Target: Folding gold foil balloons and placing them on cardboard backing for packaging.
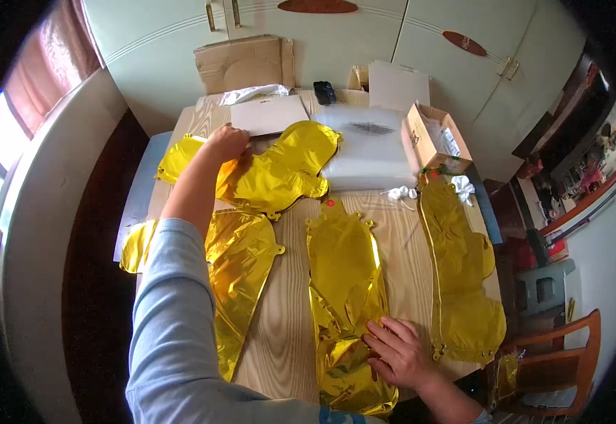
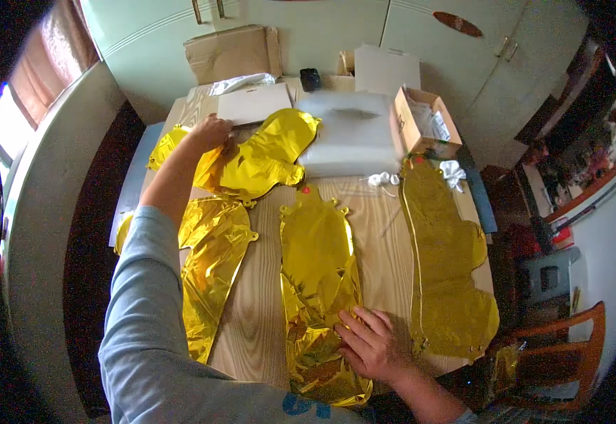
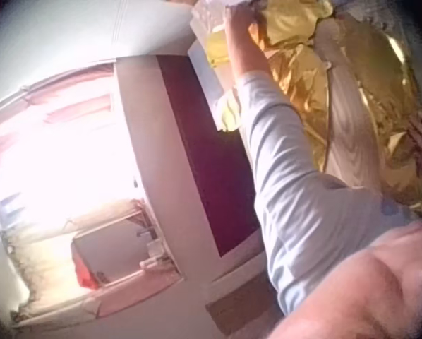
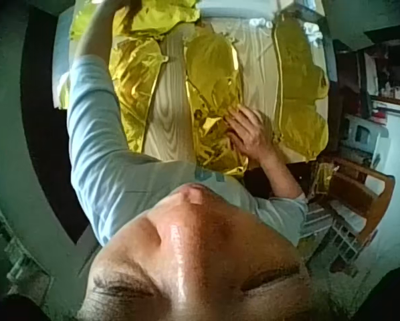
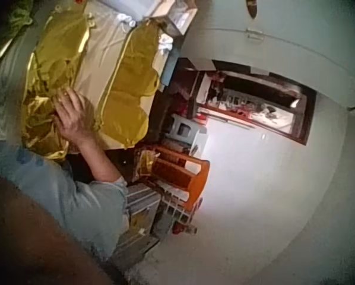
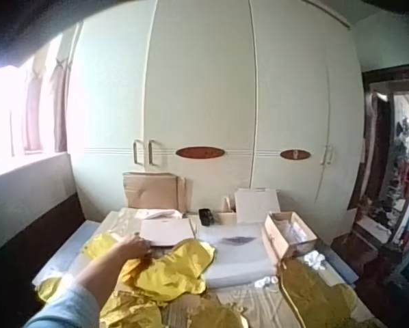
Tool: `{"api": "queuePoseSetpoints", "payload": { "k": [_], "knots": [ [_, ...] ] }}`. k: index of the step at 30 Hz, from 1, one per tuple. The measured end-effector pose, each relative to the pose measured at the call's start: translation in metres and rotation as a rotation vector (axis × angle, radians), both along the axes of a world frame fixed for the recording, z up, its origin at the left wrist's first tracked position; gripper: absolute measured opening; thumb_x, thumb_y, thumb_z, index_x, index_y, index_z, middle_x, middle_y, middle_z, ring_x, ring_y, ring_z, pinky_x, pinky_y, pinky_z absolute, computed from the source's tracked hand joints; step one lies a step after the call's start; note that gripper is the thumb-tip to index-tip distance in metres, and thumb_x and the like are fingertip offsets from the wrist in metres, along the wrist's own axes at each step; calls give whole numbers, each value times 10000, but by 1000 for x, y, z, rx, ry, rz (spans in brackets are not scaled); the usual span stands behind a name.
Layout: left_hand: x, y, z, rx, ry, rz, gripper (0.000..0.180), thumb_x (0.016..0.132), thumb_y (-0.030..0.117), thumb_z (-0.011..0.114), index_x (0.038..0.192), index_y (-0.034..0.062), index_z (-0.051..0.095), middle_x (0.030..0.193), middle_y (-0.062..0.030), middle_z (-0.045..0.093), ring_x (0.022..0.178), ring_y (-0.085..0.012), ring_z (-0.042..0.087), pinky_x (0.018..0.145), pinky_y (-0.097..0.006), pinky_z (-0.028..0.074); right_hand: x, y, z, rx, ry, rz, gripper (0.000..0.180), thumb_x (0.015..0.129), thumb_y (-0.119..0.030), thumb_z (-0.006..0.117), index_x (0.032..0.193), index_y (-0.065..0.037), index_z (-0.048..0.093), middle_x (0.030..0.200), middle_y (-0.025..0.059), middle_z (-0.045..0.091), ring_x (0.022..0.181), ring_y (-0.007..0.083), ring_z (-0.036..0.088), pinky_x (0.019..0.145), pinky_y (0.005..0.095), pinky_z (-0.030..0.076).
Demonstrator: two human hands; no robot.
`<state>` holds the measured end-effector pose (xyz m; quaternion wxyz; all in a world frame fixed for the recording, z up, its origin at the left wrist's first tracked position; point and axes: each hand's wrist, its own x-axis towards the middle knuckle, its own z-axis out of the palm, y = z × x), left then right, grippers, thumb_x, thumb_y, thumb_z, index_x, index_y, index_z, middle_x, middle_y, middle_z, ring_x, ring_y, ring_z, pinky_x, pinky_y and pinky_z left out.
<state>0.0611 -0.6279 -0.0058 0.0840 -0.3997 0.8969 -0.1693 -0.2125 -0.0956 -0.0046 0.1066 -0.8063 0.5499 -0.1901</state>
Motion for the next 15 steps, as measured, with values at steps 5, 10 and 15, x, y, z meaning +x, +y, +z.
{"api": "queuePoseSetpoints", "payload": {
  "k": [5,10,15],
  "knots": [
    [1,-14,-3,-175,124,69,158,905,138,554,919,73,697,906,-135,741,895,-318,725,810,-439,556,-1,-3,2,-35,36,17,421,808,-252,757,1176,-57,693,1334,94,630,1257,328,532,1039,487,424],
    [22,-23,15,-74,172,26,154,876,111,562,887,55,705,918,-183,721,896,-370,707,727,-473,572,1,0,2,-49,13,18,426,801,-248,756,1177,-56,694,1338,94,628,1258,329,529,1037,487,426],
    [24,10,7,46,317,19,134,863,60,561,867,35,693,943,-199,709,899,-396,687,769,-469,552,1,7,-3,-57,-14,-2,412,838,-245,730,1200,-54,685,1385,99,596,1308,329,496,1060,505,402]
  ]
}}
